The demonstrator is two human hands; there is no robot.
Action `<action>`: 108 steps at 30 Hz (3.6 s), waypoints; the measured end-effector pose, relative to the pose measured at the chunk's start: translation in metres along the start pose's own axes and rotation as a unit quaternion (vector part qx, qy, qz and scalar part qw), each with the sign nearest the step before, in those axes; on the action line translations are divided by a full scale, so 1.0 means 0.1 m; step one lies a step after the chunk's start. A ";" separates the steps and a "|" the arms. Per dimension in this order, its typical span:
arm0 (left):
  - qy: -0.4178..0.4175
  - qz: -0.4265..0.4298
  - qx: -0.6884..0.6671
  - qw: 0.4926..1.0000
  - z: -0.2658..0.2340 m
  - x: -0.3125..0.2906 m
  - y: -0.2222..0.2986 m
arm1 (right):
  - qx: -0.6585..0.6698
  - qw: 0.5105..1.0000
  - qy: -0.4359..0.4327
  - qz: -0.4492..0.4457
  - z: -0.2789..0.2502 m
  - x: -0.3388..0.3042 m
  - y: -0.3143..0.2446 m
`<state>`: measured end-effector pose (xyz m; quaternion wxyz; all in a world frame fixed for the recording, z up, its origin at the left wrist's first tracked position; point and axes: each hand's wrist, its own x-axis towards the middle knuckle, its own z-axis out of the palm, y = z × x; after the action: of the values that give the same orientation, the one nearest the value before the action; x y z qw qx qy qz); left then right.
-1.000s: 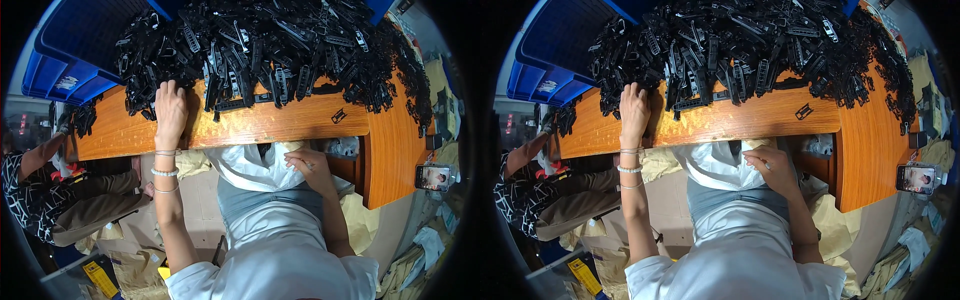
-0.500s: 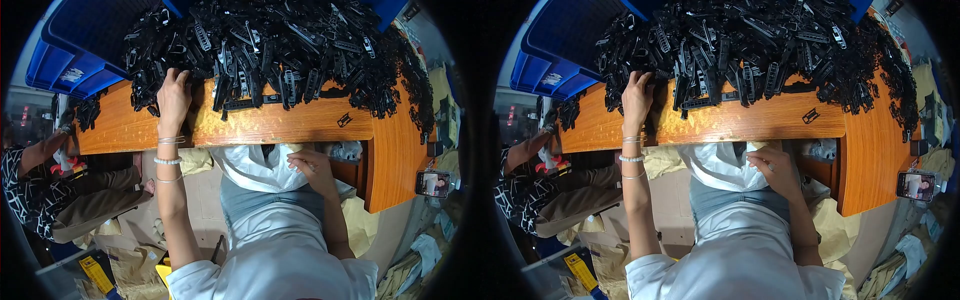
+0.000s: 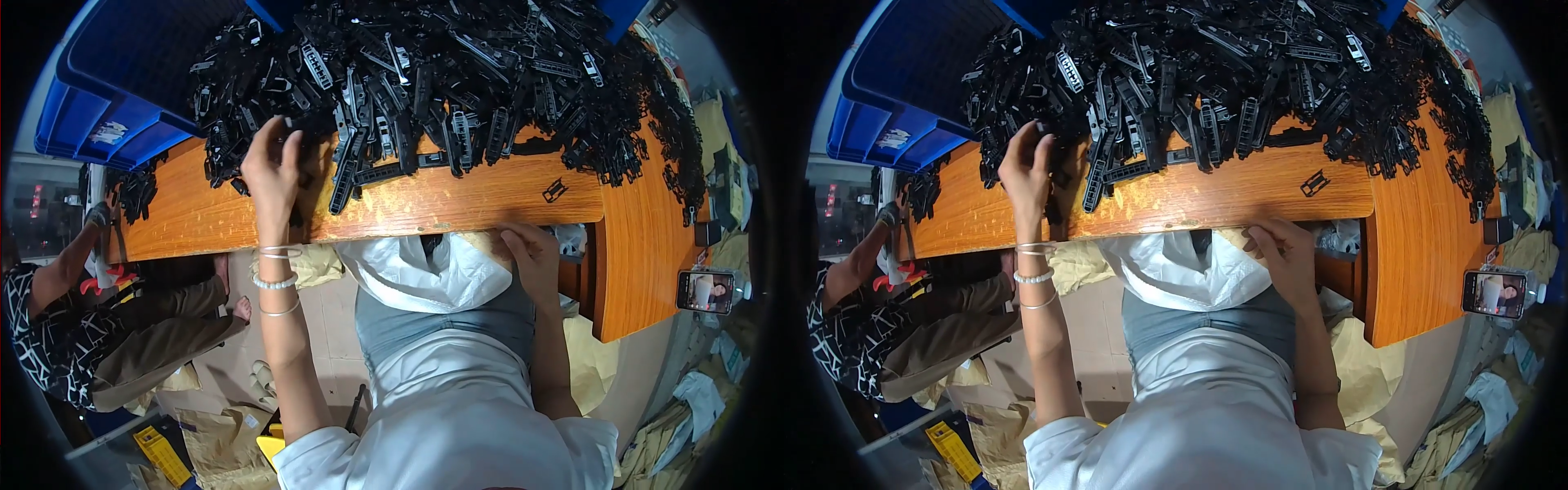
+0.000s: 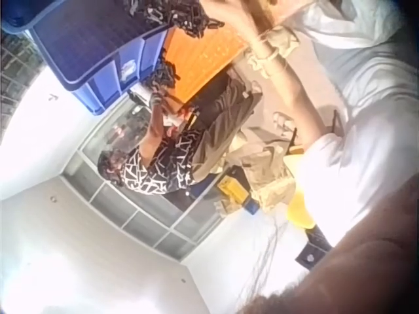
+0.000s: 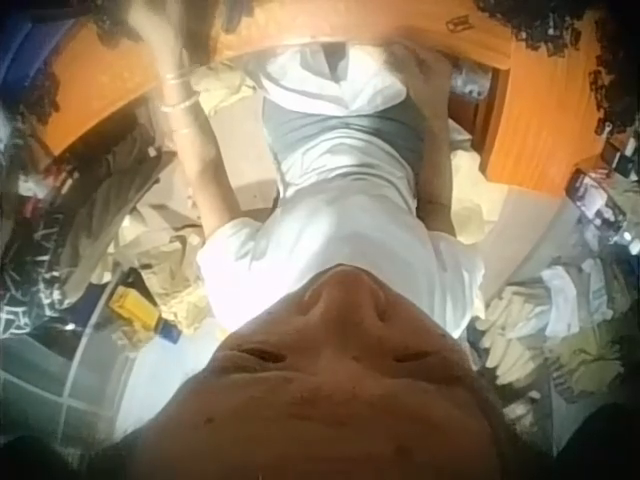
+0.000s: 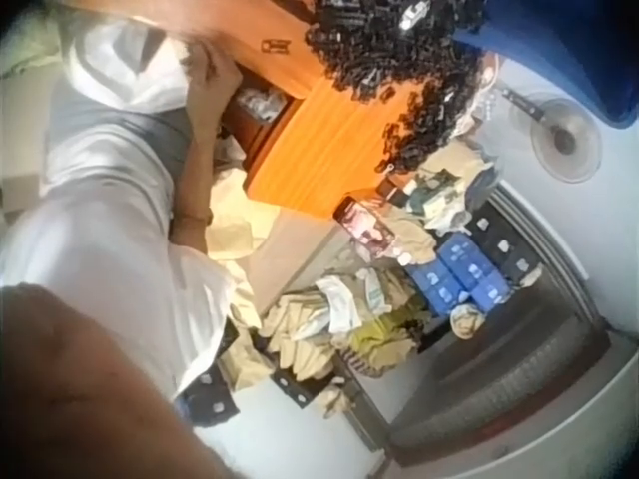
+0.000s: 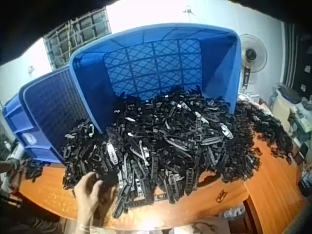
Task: Assembling black plastic hair clips by snapping the components together.
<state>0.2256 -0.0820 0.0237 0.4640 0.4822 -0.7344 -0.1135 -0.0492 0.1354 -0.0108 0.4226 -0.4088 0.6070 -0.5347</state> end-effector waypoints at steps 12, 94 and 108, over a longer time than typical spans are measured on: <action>-0.269 -0.352 -0.480 0.757 0.28 -0.73 1.09 | -0.466 0.822 0.238 -0.224 -0.40 0.31 -0.10; -0.273 -0.390 -0.415 0.775 0.30 -0.90 1.12 | 0.082 0.996 -0.005 -0.033 0.49 0.08 -0.35; -0.286 -0.398 -0.410 0.769 0.32 -0.97 1.22 | 0.053 0.998 0.024 -0.034 0.56 0.04 -0.27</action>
<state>0.1372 0.0500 0.0259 0.2994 0.4409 -0.4588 -0.7110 0.0040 0.1120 0.0122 0.4106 -0.3932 0.5739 -0.5895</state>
